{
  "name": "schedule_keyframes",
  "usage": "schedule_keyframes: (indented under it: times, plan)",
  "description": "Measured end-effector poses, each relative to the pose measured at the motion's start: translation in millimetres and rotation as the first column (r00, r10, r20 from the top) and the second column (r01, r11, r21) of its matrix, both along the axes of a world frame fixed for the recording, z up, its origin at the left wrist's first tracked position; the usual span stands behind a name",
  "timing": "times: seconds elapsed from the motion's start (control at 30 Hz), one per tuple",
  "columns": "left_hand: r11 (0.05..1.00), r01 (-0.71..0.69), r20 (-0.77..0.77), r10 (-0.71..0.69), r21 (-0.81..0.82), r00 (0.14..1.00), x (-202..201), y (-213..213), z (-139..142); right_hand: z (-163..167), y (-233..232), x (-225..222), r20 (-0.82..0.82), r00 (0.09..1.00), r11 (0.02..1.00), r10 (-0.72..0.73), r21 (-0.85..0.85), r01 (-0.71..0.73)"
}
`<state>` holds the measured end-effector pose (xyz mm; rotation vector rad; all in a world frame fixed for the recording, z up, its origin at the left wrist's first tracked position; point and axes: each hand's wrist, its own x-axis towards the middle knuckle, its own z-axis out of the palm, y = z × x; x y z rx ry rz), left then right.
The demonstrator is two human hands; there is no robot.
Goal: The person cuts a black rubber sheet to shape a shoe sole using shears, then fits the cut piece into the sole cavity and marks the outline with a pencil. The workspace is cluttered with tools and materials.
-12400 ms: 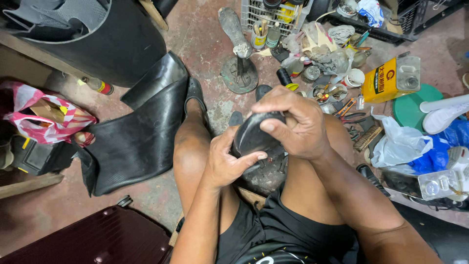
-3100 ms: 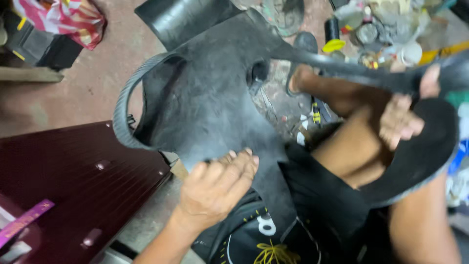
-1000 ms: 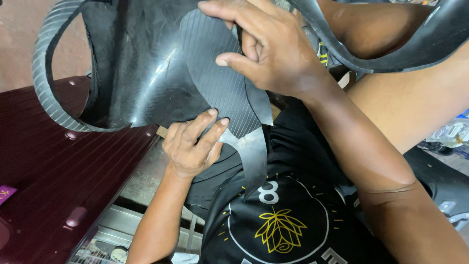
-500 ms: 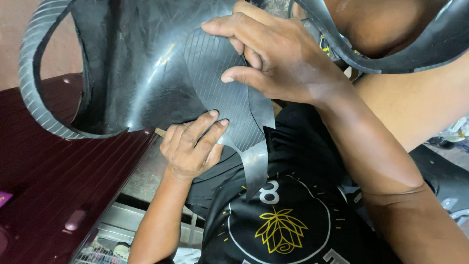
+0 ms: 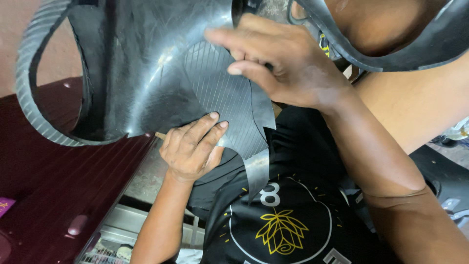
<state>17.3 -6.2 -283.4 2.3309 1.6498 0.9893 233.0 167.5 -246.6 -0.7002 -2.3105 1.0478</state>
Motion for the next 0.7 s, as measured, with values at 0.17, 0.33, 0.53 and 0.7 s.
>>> schedule_keyframes:
  times: [0.17, 0.33, 0.53, 0.7]
  plan:
    - [1.0, -0.016, 0.005, 0.016, -0.014, 1.0, -1, -1, 2, 6, 2, -6, -0.13, 0.991, 0.991, -0.034, -0.134, 0.016]
    - [1.0, -0.023, -0.016, 0.023, -0.019, 1.0, -2, -5, 3, 14, -6, -9, -0.053, 0.995, 0.994, -0.084, 0.065, 0.088]
    - [0.999, -0.053, -0.015, 0.053, -0.012, 0.998, -1, -6, 3, 3, -35, 4, -0.028, 0.952, 0.909, -0.306, -0.306, 0.283]
    - [0.999, -0.034, -0.005, 0.034, -0.02, 0.999, -2, -4, 5, -20, -74, 16, 0.192, 0.934, 0.59, -0.301, -0.732, 0.341]
